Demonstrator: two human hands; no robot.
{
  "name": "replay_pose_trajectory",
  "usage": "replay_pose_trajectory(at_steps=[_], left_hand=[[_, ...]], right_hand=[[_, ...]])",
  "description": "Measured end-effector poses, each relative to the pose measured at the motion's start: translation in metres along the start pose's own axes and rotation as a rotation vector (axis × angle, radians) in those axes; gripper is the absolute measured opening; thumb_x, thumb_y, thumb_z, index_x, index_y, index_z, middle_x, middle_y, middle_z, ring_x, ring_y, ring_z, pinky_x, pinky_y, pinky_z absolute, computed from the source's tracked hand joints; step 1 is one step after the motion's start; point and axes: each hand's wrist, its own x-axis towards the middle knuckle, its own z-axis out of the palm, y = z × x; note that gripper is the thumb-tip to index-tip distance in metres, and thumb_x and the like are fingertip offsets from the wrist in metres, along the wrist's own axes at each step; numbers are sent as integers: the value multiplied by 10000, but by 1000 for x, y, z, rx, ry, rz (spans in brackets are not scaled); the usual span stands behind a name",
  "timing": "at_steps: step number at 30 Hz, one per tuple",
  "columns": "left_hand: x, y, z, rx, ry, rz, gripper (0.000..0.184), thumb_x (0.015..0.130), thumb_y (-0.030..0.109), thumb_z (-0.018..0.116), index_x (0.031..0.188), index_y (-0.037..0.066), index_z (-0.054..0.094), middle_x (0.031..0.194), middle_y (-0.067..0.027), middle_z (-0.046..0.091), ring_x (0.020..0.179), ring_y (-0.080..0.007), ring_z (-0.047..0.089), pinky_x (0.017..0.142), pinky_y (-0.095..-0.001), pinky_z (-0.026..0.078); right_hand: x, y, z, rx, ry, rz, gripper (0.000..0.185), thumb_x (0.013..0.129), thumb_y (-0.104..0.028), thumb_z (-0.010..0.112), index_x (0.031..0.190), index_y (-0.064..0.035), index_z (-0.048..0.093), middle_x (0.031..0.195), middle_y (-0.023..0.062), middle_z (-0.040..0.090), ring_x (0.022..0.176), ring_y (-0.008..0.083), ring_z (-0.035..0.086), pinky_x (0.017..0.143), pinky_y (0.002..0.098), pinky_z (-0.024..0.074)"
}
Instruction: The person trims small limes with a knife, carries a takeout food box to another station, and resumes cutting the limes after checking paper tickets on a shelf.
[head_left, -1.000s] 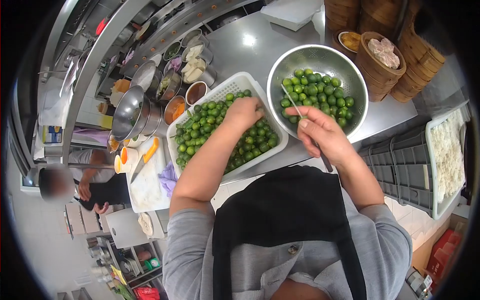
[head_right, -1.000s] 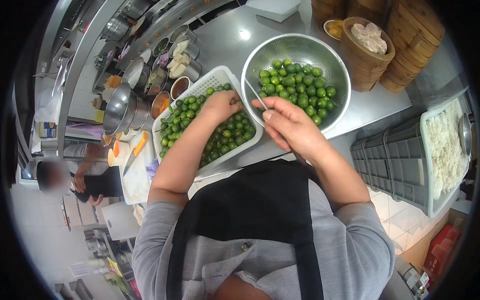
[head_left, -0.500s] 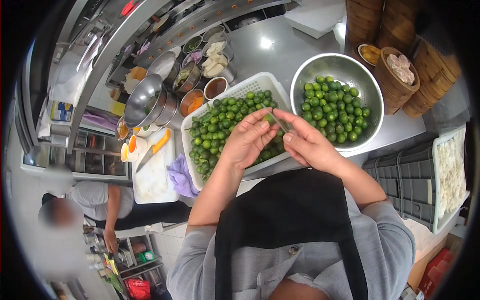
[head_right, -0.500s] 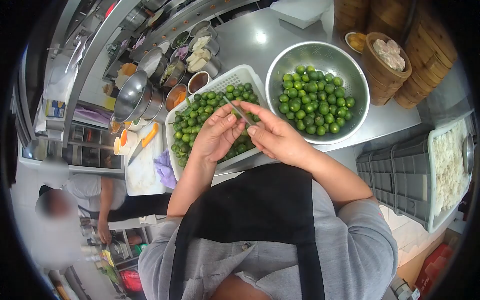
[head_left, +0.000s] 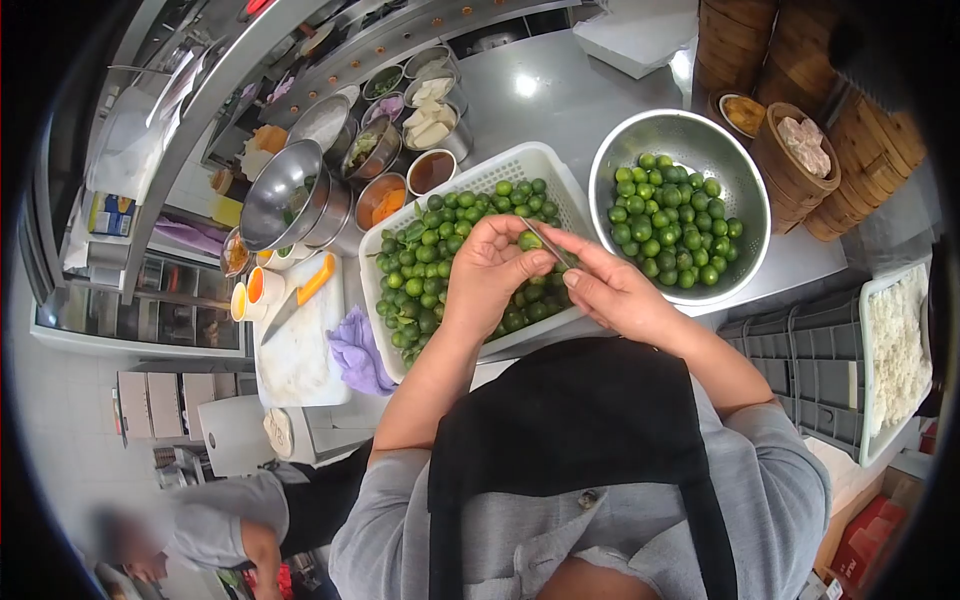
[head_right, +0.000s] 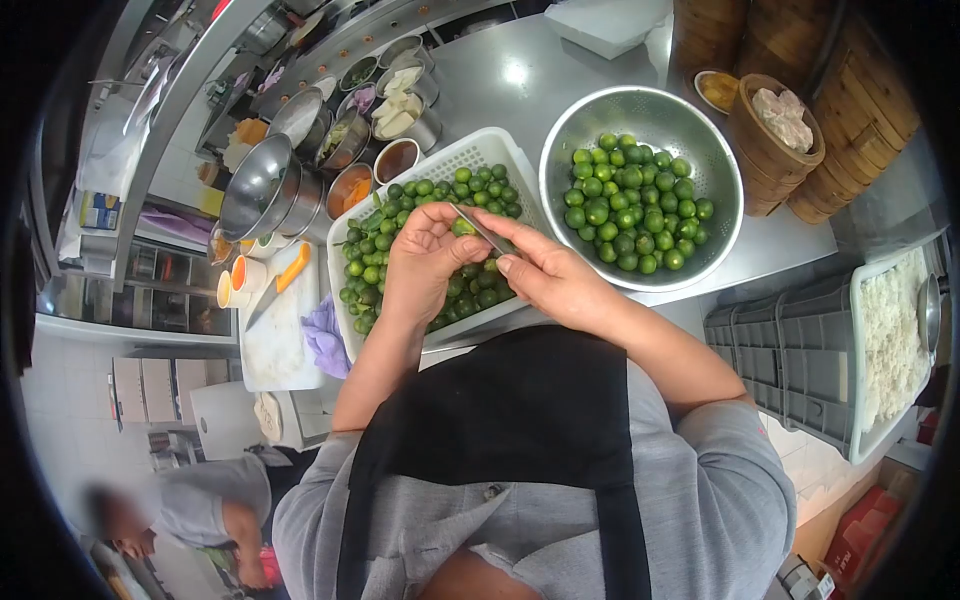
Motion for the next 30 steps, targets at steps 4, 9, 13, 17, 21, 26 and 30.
replay_pose_trajectory(at_steps=[4, 9, 13, 17, 21, 26, 30], left_hand=[[2, 12, 9, -2, 102, -153, 316, 861, 24, 643, 1161, 21, 543, 1073, -80, 618, 898, -149, 635, 797, -273, 551], [2, 1, -4, 24, 84, -176, 276, 865, 34, 645, 1129, 7, 569, 977, -83, 645, 822, -134, 636, 757, -262, 544], [1, 0, -6, 20, 83, -146, 253, 859, 33, 653, 1100, 8, 581, 953, -79, 653, 807, -128, 633, 741, -257, 542], [-2, 4, -5, 55, 44, -93, 239, 844, 10, 664, 1069, 11, 585, 923, -76, 657, 803, -128, 632, 731, -254, 531], [-8, 3, -5, 52, 44, -58, 219, 842, -12, 659, 1042, 16, 573, 913, -74, 655, 805, -132, 632, 735, -255, 525], [-13, 1, -8, 67, 67, -33, 229, 853, -7, 650, 1059, 23, 554, 914, -79, 647, 813, -138, 634, 736, -258, 527], [-16, 7, -6, -6, 202, -110, 195, 857, 27, 656, 1024, 37, 556, 984, -80, 638, 844, -159, 656, 763, -266, 550]], right_hand=[[-1, -2, -3, 73, 33, -12, 544, 971, -98, 424, 1482, -130, 242, 681, -43, 404, 542, 38, 345, 465, 175, 306], [-1, 4, -1, 0, 4, -50, 553, 976, -119, 440, 1487, -147, 229, 681, -37, 402, 555, 44, 353, 471, 186, 318], [-2, 4, 1, 10, -27, -21, 556, 983, -140, 445, 1491, -164, 220, 683, -37, 399, 564, 48, 358, 487, 191, 331], [-5, -1, 2, 19, -51, -11, 558, 983, -137, 445, 1493, -165, 221, 697, -33, 406, 575, 49, 366, 501, 190, 341], [-1, 14, 5, -185, -6, -165, 542, 983, -133, 449, 1487, -147, 248, 697, -38, 402, 573, 47, 364, 512, 186, 342], [9, 26, 3, -694, 141, -622, 517, 989, -129, 437, 1478, -128, 270, 694, -46, 406, 545, 41, 340, 503, 180, 341], [-2, -4, 12, 205, 3, 100, 503, 992, -140, 417, 1475, -144, 274, 634, -15, 395, 487, 51, 343, 450, 182, 332]])
